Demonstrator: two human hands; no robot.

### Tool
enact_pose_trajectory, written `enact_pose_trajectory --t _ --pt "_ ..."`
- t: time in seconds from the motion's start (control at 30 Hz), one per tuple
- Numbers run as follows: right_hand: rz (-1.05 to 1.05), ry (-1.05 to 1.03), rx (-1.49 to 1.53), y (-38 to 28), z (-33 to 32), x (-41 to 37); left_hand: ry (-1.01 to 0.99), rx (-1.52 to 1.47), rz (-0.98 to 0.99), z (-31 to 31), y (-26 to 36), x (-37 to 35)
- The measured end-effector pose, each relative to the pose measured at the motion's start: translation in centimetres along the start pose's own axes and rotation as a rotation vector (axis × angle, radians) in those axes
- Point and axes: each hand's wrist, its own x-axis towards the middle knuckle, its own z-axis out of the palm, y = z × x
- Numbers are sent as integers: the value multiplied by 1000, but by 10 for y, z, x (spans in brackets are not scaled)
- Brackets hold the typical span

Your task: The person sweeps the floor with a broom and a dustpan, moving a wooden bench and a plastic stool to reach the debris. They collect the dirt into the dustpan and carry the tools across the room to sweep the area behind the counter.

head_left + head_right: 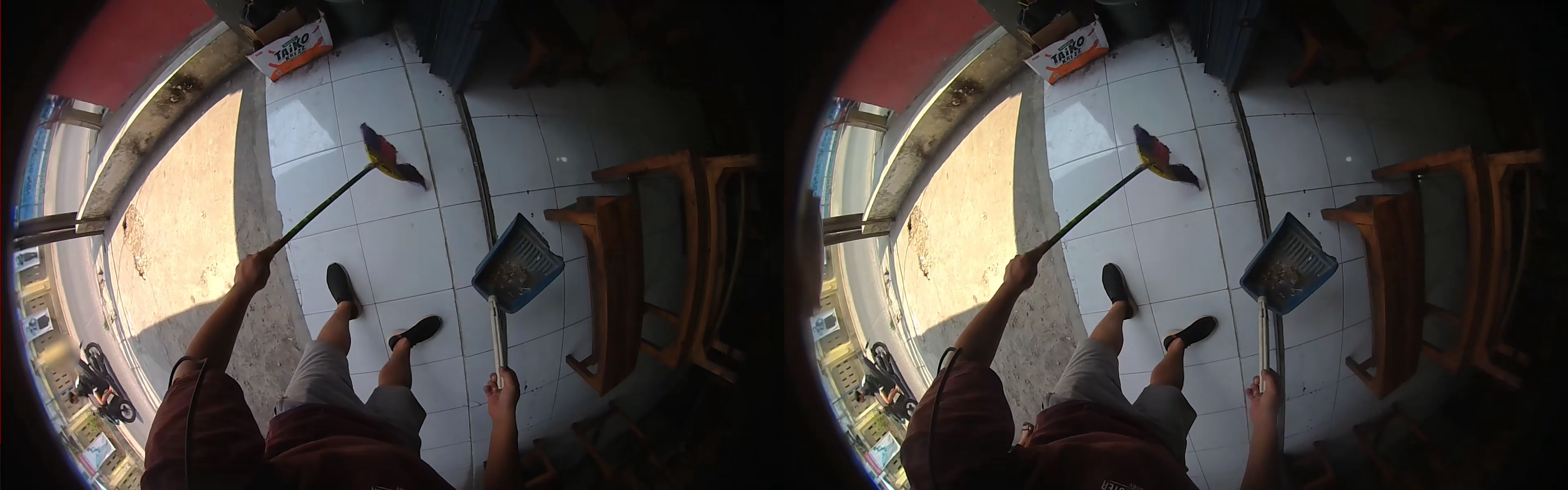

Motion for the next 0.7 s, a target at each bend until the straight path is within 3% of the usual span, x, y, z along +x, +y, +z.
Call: enact_pose_trajectory --t 0.03,0.1,0.17,0.2,0.23,0.33,0.43,0.5,0.53,0.63,0.7 --pt "-3 33 -9 1 14 -4 70 -71 109 36 -6 46" --pt "-7 -35 31 2 34 -14 30 48 96 82 -21 115" --pt "-18 15 56 6 70 -22 -39 -2 82 31 -25 98" --pt "19 27 72 3 90 -26 -137 46 6 36 -72 89" --pt "46 34 98 3 108 -34 -174 42 -13 10 -108 59" --pt "101 -51 183 1 165 -47 -497 399 -255 -63 -246 -2" --pt "197 -170 273 2 206 -40 -428 678 -388 -99 -349 -50" --pt "190 -201 251 -3 235 -45 -366 679 -589 -110 -392 -76" --pt "201 -222 232 -6 249 -46 -332 624 -592 -122 -403 -87" --pt "179 -255 167 -7 272 -40 -102 287 -529 -131 -416 -99" --pt "142 -249 165 -8 281 -44 -51 173 -477 -147 -364 -80"
